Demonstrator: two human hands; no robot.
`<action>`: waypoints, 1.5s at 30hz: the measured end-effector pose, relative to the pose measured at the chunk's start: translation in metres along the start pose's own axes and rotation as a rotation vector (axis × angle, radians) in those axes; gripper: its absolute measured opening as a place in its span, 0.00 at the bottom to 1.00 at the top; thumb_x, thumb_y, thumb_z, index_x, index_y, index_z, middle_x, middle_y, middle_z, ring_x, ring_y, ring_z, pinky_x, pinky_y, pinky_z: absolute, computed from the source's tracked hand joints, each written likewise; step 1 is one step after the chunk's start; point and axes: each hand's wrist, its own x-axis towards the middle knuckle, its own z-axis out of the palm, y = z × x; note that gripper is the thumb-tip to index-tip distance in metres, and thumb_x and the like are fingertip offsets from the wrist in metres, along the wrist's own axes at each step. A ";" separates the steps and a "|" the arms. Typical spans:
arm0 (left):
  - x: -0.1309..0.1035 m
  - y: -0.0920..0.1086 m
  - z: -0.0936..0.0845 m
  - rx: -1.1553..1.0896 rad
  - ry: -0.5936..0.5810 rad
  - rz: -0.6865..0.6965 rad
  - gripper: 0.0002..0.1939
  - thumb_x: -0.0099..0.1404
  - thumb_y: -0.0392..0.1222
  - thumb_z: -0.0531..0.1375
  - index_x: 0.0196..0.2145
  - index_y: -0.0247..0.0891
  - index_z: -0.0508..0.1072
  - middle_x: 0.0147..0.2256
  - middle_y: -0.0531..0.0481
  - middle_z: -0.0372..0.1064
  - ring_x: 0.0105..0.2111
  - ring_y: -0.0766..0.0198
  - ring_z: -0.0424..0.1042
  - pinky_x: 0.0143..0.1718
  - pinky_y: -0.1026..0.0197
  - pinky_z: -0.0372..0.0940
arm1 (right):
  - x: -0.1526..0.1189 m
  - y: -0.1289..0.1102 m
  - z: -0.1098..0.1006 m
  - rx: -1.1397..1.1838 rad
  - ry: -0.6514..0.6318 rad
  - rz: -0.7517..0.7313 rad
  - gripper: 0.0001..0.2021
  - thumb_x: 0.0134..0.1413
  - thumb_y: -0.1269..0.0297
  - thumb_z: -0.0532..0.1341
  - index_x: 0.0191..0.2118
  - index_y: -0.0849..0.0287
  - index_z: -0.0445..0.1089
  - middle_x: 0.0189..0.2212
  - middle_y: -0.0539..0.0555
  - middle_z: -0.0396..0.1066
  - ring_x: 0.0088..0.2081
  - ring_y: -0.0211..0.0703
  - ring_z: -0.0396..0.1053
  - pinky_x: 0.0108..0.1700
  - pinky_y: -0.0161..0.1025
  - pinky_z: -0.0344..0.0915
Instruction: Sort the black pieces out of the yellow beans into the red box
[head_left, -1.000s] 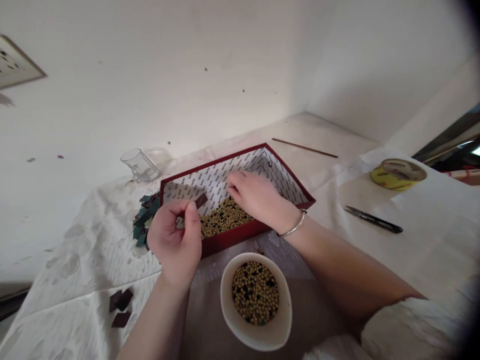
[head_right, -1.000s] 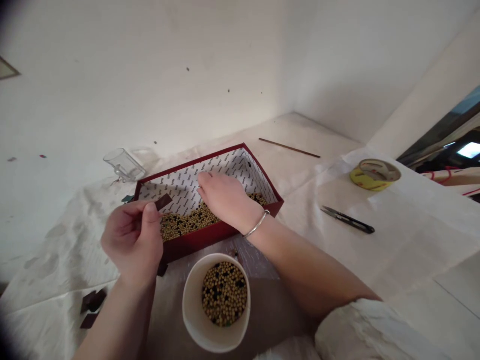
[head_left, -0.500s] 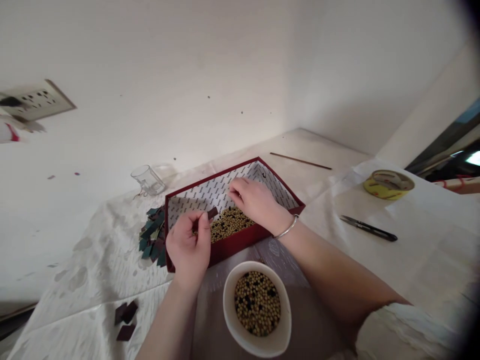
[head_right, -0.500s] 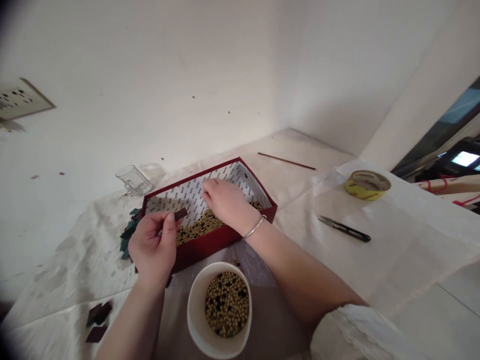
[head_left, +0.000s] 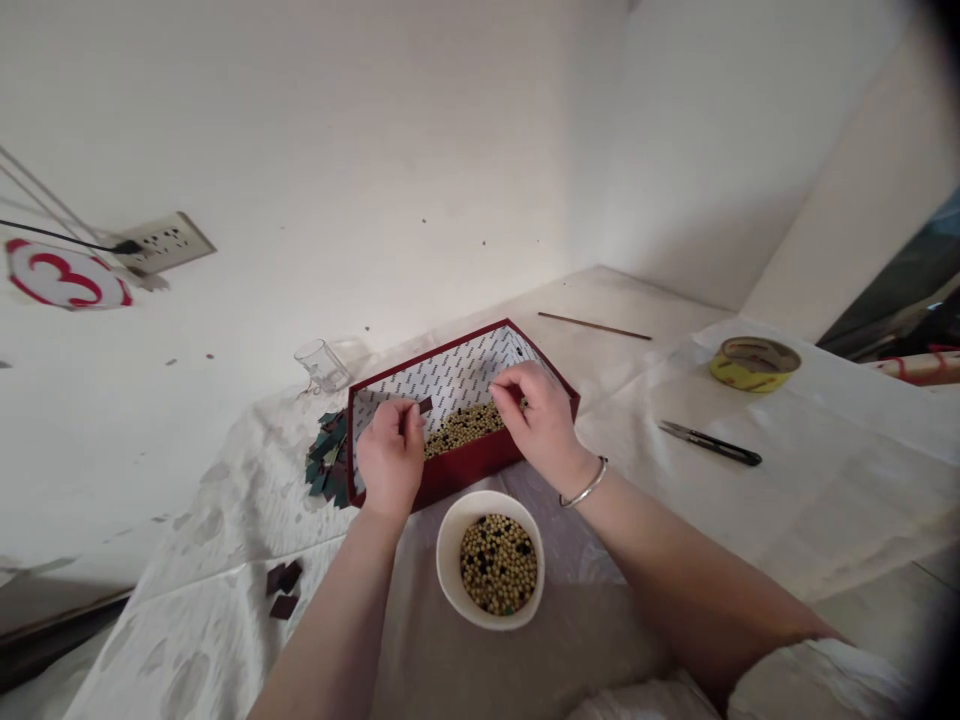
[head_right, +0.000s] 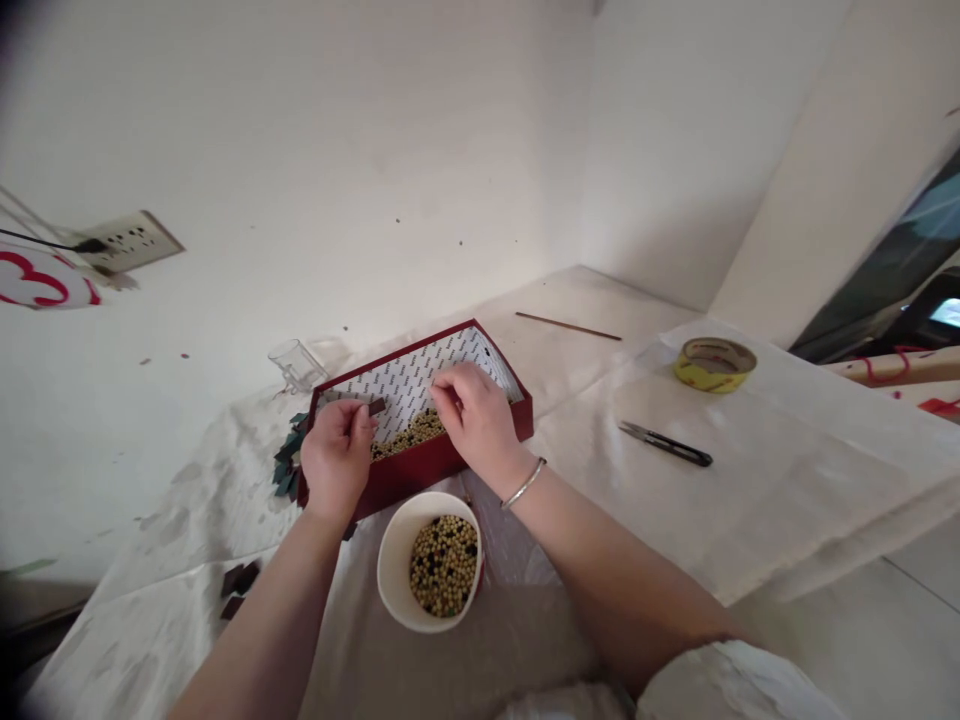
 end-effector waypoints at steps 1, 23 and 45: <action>0.000 0.001 0.001 0.010 0.002 0.012 0.06 0.66 0.41 0.56 0.37 0.39 0.72 0.29 0.48 0.77 0.30 0.58 0.76 0.33 0.59 0.64 | -0.006 0.000 -0.004 0.009 -0.009 0.009 0.04 0.62 0.67 0.55 0.33 0.55 0.63 0.31 0.52 0.69 0.35 0.43 0.67 0.40 0.41 0.64; -0.133 -0.011 -0.038 0.070 -0.087 -0.397 0.09 0.66 0.46 0.55 0.39 0.41 0.72 0.30 0.49 0.77 0.32 0.56 0.76 0.35 0.58 0.67 | -0.066 0.021 -0.017 0.177 -0.148 0.485 0.05 0.56 0.63 0.56 0.30 0.55 0.64 0.28 0.50 0.70 0.30 0.42 0.67 0.35 0.38 0.62; -0.132 -0.021 -0.035 0.020 -0.030 -0.516 0.09 0.67 0.47 0.54 0.37 0.42 0.70 0.28 0.51 0.74 0.29 0.57 0.74 0.32 0.57 0.64 | -0.077 0.031 -0.009 0.121 -0.202 0.500 0.06 0.54 0.62 0.57 0.29 0.55 0.66 0.26 0.49 0.72 0.27 0.41 0.67 0.33 0.39 0.62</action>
